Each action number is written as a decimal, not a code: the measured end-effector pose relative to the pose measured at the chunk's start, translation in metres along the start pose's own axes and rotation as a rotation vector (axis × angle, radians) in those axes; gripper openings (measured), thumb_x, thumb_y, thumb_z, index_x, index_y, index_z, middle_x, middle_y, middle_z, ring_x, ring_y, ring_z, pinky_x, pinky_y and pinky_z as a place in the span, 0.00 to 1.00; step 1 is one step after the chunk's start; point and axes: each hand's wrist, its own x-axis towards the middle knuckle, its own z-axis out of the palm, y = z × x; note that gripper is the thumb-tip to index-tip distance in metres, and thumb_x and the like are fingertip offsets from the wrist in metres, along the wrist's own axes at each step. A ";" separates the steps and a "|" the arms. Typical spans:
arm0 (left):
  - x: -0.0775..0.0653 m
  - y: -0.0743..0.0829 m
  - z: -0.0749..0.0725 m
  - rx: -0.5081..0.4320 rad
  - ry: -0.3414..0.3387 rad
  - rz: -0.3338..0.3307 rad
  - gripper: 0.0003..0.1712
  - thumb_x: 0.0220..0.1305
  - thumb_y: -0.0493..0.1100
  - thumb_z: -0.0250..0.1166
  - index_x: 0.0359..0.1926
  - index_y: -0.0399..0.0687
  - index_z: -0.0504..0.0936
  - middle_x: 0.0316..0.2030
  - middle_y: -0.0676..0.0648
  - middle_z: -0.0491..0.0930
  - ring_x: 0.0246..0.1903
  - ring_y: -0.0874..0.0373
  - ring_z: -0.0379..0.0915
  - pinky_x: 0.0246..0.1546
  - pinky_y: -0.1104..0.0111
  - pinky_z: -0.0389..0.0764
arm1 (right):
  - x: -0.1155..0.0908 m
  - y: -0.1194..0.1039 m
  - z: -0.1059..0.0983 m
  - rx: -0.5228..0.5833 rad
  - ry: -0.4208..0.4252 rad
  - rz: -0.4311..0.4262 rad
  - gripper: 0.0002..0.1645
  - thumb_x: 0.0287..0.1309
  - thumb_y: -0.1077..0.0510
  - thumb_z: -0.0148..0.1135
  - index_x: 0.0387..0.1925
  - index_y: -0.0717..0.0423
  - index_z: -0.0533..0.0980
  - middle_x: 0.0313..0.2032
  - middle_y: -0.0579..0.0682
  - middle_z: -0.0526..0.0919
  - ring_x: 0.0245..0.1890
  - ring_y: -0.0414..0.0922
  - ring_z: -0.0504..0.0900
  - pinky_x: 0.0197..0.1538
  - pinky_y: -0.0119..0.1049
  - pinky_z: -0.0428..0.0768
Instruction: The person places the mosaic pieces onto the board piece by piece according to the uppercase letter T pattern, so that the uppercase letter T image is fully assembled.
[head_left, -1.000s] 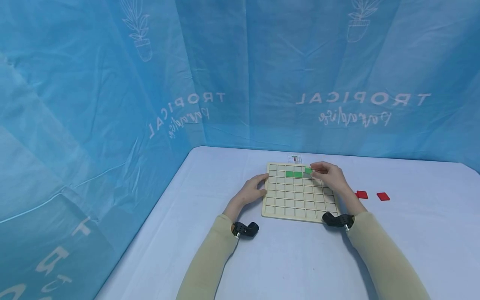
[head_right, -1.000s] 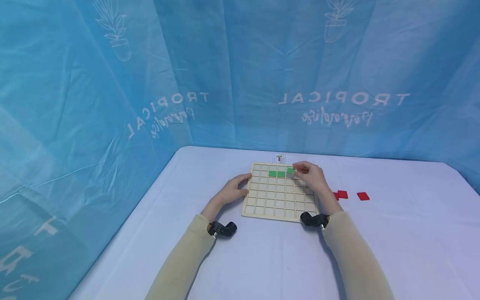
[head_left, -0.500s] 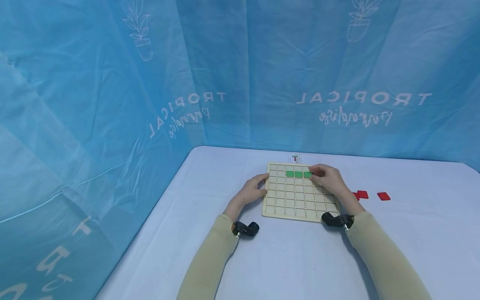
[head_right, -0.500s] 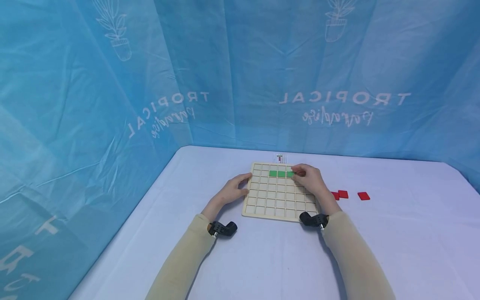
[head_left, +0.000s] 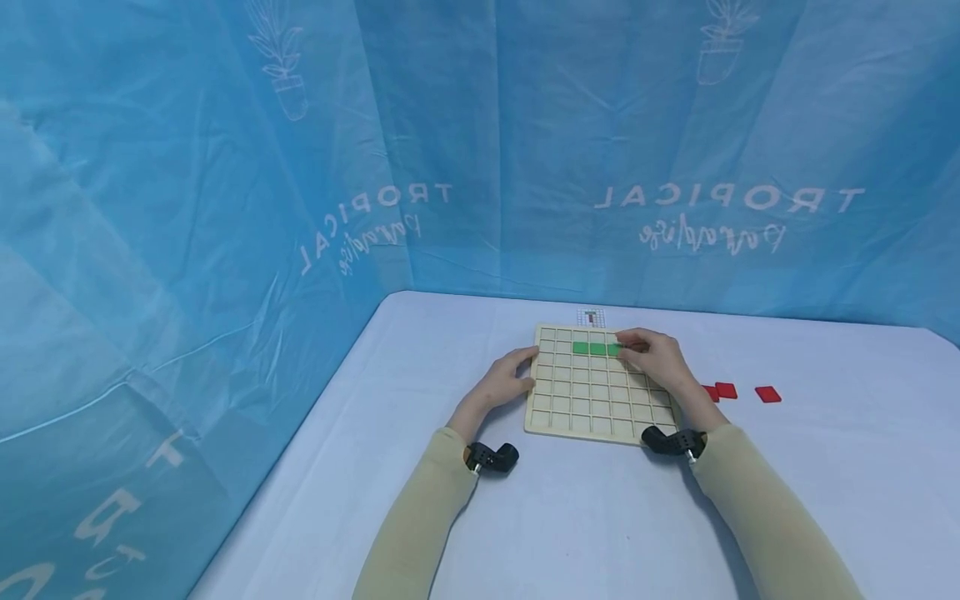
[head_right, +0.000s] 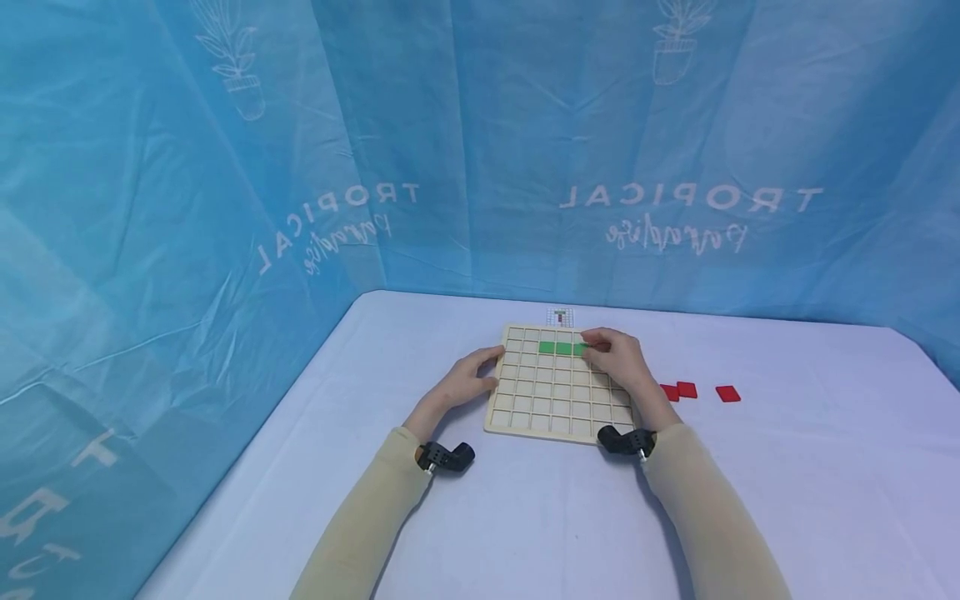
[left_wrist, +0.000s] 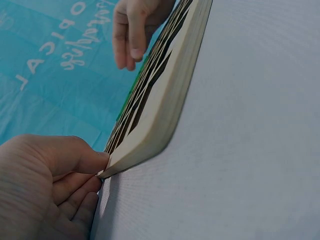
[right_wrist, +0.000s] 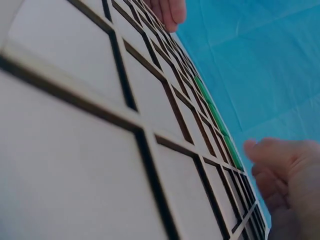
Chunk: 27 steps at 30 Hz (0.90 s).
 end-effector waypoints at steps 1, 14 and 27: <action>0.000 0.000 0.000 -0.001 -0.001 0.000 0.35 0.62 0.35 0.58 0.70 0.45 0.60 0.68 0.46 0.59 0.68 0.54 0.50 0.67 0.64 0.54 | 0.000 -0.002 -0.001 0.024 0.008 0.004 0.20 0.59 0.59 0.63 0.53 0.61 0.76 0.47 0.59 0.81 0.46 0.53 0.79 0.49 0.48 0.78; 0.001 -0.001 0.000 -0.006 -0.007 0.011 0.35 0.63 0.35 0.58 0.70 0.45 0.60 0.68 0.47 0.60 0.68 0.55 0.51 0.67 0.65 0.55 | -0.008 -0.043 -0.038 0.233 0.020 0.003 0.30 0.61 0.48 0.61 0.61 0.57 0.71 0.56 0.59 0.75 0.53 0.48 0.75 0.51 0.38 0.78; 0.001 -0.003 0.000 -0.010 -0.008 0.006 0.35 0.63 0.35 0.57 0.70 0.46 0.59 0.68 0.46 0.59 0.68 0.54 0.50 0.68 0.63 0.54 | -0.055 -0.019 -0.114 0.068 0.153 0.122 0.38 0.58 0.39 0.59 0.64 0.54 0.68 0.58 0.57 0.72 0.50 0.35 0.74 0.49 0.23 0.76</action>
